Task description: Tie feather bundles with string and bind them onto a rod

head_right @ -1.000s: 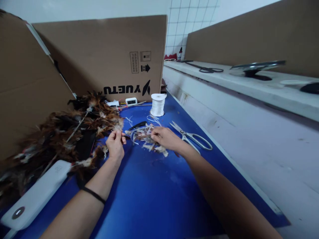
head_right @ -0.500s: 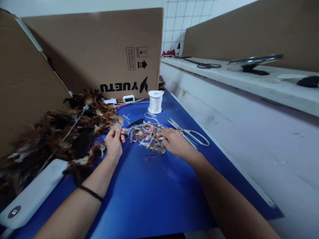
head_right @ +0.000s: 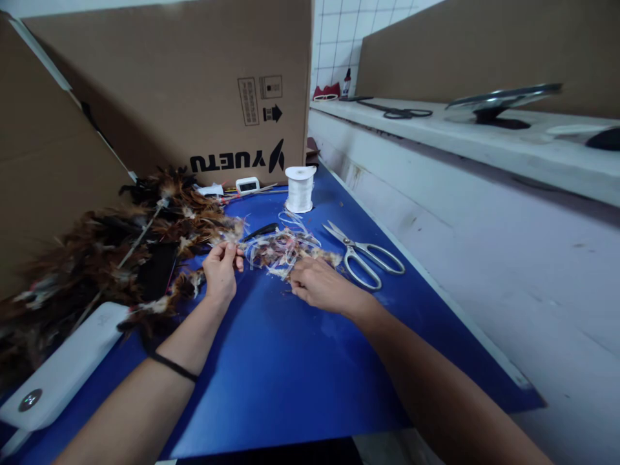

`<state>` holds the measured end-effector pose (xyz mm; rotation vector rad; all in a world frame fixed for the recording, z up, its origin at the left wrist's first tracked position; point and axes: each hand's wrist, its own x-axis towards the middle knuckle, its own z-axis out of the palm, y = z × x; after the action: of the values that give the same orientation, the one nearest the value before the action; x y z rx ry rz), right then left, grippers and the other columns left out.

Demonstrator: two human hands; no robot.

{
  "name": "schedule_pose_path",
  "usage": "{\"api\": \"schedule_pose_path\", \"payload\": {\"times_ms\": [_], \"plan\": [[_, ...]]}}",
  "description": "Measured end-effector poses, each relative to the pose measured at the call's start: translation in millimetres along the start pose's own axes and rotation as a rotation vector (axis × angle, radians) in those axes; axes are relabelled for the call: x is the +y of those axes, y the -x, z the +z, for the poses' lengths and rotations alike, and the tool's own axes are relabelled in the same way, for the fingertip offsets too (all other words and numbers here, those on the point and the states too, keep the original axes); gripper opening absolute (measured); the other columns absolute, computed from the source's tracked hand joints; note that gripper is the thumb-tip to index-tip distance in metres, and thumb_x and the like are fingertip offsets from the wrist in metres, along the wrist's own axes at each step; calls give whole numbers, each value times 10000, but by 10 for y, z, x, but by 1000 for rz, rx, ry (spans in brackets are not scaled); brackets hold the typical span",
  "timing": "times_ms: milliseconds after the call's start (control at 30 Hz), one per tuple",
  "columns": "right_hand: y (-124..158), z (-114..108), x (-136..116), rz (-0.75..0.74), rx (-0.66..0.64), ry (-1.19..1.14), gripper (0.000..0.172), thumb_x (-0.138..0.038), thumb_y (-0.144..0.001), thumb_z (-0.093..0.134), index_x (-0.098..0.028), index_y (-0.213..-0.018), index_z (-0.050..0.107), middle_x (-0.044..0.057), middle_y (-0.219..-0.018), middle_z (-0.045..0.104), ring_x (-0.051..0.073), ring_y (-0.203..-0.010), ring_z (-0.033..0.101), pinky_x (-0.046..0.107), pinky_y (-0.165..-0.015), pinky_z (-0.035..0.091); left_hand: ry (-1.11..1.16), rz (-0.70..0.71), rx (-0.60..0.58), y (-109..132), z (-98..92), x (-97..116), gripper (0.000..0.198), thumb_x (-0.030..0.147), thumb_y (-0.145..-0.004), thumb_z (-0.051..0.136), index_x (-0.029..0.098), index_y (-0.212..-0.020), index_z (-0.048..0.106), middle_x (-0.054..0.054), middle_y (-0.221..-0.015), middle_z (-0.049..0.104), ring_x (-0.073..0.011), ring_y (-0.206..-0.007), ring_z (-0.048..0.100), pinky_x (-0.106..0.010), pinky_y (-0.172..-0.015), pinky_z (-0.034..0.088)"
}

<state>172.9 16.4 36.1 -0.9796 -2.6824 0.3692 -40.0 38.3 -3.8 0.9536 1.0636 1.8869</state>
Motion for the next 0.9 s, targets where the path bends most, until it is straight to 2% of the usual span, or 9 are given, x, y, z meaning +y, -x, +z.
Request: {"api": "schedule_pose_path", "payload": {"times_ms": [200, 367, 567, 733, 900], "plan": [[-26, -50, 26, 19, 124, -138, 122, -123, -772, 491, -175, -713, 584, 23, -765, 592, 136, -754, 531, 287, -747, 388, -42, -25, -150, 91, 34, 5, 238, 364, -714, 621, 148, -665, 536, 20, -571, 563, -44, -360, 433, -174, -340, 352], [-8, -78, 13, 52, 290, -282, 114, -161, -778, 496, -180, -715, 590, 30, -875, 609, 126, -810, 557, 267, -758, 419, -98, -79, -279, 172, 70, 5, 236, 362, -727, 606, 144, -647, 568, 6, -552, 568, -58, -355, 441, -193, -343, 368], [5, -54, -43, 221, 363, -299, 111, -248, -786, 519, -197, -778, 617, -5, -721, 639, 121, -652, 572, 249, -618, 438, -145, -159, -346, 217, 96, 17, 251, 380, -713, 615, 146, -633, 572, -2, -545, 579, -67, -365, 460, -191, -351, 378], [-32, 18, -27, 125, 465, -239, 190, -214, -798, 509, -221, -933, 642, 24, -915, 665, 150, -812, 605, 302, -754, 467, -232, -169, -423, 249, 107, 14, 270, 395, -733, 588, 152, -615, 569, 17, -445, 530, -78, -336, 444, -194, -349, 366], [-51, 66, -38, 62, 495, -148, 192, -182, -835, 467, -214, -916, 639, 27, -870, 638, 139, -822, 586, 291, -770, 458, -313, -147, -480, 264, 95, -29, 285, 414, -747, 560, 157, -625, 565, 30, -402, 504, -85, -324, 444, -190, -350, 359]]}}
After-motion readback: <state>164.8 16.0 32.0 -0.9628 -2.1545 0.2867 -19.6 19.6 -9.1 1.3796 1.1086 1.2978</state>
